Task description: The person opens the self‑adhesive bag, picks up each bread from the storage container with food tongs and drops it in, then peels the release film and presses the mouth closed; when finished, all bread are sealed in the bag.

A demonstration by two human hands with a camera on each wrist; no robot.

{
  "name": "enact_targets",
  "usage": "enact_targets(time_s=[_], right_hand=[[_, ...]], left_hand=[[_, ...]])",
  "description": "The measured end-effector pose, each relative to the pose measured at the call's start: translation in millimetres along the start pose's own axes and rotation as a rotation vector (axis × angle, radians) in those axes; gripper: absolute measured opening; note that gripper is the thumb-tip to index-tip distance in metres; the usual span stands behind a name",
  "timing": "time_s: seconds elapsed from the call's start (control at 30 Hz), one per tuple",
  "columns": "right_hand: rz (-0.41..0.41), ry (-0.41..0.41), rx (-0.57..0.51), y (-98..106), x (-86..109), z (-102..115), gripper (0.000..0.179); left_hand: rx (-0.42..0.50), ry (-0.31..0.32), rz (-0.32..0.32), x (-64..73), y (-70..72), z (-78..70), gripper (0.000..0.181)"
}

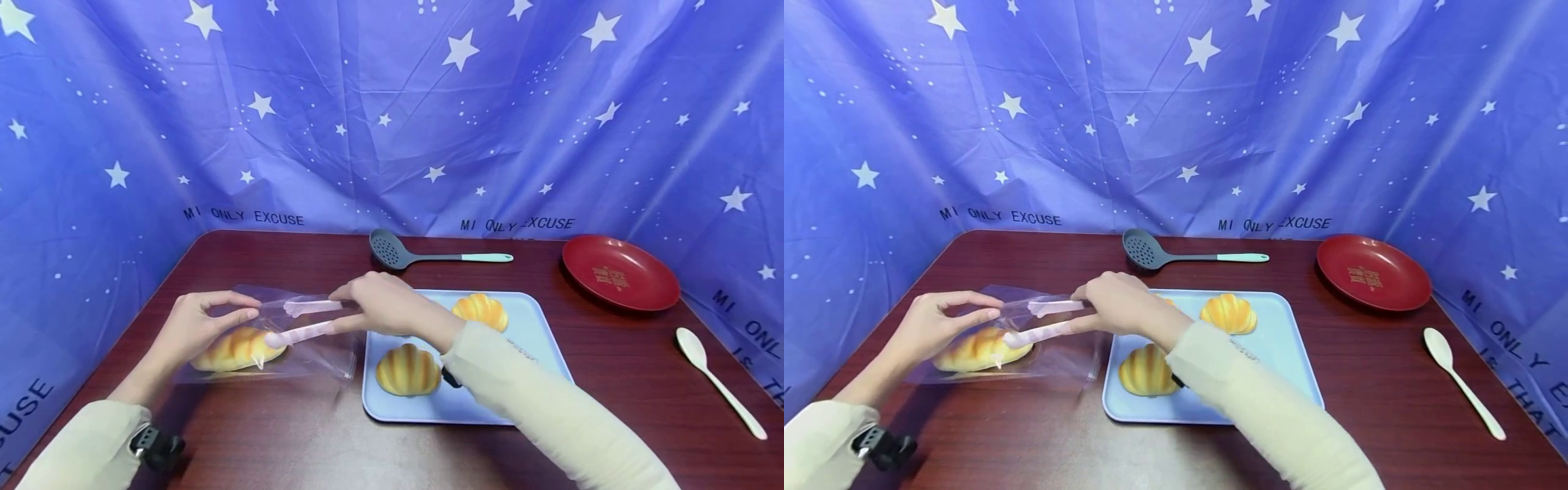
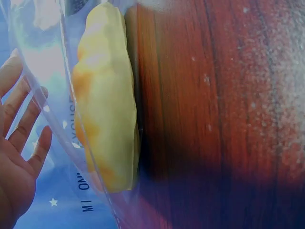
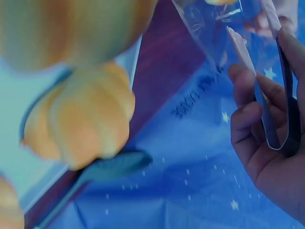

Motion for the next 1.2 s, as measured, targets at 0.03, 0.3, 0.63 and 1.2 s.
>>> enact_targets(time_s=[0.03,0.3,0.63,1.2], right_hand=[[-0.008,0.002,-0.003,4,4.6,-2,0.049],[-0.057,0.038,-0.023,28,40.8,-20,0.050],[-0.112,0.015,-0.083,49,83.9,-42,0.053],[-0.199,-0.131,-0.165,49,143.6,-91,0.051]], left_hand=[[0.001,0.000,0.003,0.1,-0.2,0.0,0.014],[-0.002,-0.002,0.004,0.6,-0.2,-0.3,0.017],[-0.009,-0.017,0.010,0.9,-1.3,-1.1,0.016],[-0.007,-0.027,0.017,0.4,-5.3,-3.3,0.015]])
Point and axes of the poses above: each hand's wrist, its own x-axis away from the middle knuckle, its own y-axis out of the back of the hand, z = x × y, the point moved 3 cm from there along -x, towards the middle knuckle, and after that the axes turned 4 degrees about -x, right-handed, at the moved point
